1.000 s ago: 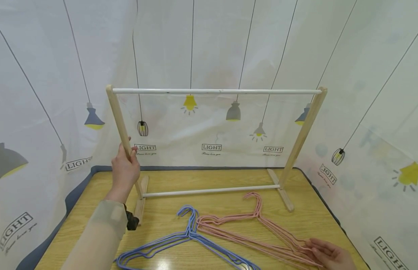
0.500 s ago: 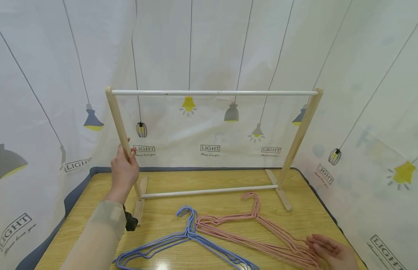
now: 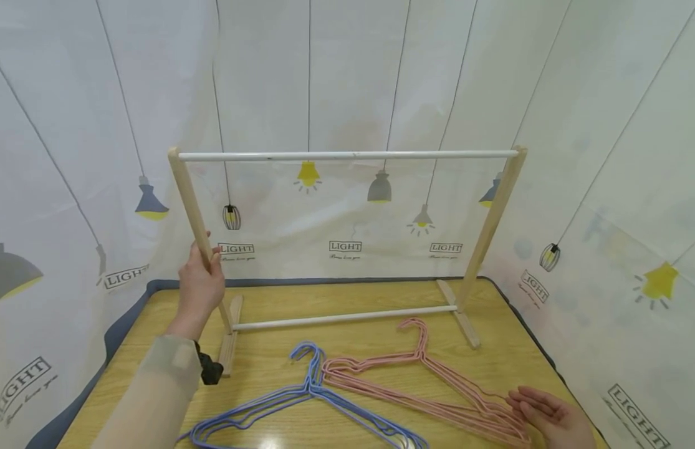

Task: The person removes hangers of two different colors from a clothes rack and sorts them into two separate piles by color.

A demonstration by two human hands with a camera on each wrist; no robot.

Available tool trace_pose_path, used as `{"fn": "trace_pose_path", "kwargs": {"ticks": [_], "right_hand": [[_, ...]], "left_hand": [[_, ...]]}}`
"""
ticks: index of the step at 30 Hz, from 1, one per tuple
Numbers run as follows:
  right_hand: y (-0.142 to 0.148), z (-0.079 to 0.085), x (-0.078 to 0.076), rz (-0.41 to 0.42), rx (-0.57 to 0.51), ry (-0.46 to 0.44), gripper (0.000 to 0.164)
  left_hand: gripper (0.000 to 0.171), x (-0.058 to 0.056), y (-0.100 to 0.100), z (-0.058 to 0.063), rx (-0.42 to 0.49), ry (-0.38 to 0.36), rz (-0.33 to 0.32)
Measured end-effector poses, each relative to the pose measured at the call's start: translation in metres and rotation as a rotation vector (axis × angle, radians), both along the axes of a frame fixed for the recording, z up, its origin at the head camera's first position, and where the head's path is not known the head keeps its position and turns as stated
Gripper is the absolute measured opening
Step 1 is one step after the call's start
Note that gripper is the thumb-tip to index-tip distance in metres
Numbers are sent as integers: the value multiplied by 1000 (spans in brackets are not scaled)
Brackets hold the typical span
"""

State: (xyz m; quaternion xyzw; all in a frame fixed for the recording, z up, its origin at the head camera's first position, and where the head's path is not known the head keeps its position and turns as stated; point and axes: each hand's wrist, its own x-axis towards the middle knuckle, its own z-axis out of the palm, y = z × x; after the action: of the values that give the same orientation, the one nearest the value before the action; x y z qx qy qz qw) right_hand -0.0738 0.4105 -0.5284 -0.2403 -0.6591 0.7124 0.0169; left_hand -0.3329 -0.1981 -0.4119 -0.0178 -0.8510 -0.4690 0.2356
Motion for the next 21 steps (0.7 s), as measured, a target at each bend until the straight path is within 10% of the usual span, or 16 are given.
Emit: {"fn": "trace_pose_path", "kwargs": {"ticks": [21], "right_hand": [[-15,10,-5,76,142,72,39]], "left_hand": [[57,2,-10,1,-16,-45,-3]]}}
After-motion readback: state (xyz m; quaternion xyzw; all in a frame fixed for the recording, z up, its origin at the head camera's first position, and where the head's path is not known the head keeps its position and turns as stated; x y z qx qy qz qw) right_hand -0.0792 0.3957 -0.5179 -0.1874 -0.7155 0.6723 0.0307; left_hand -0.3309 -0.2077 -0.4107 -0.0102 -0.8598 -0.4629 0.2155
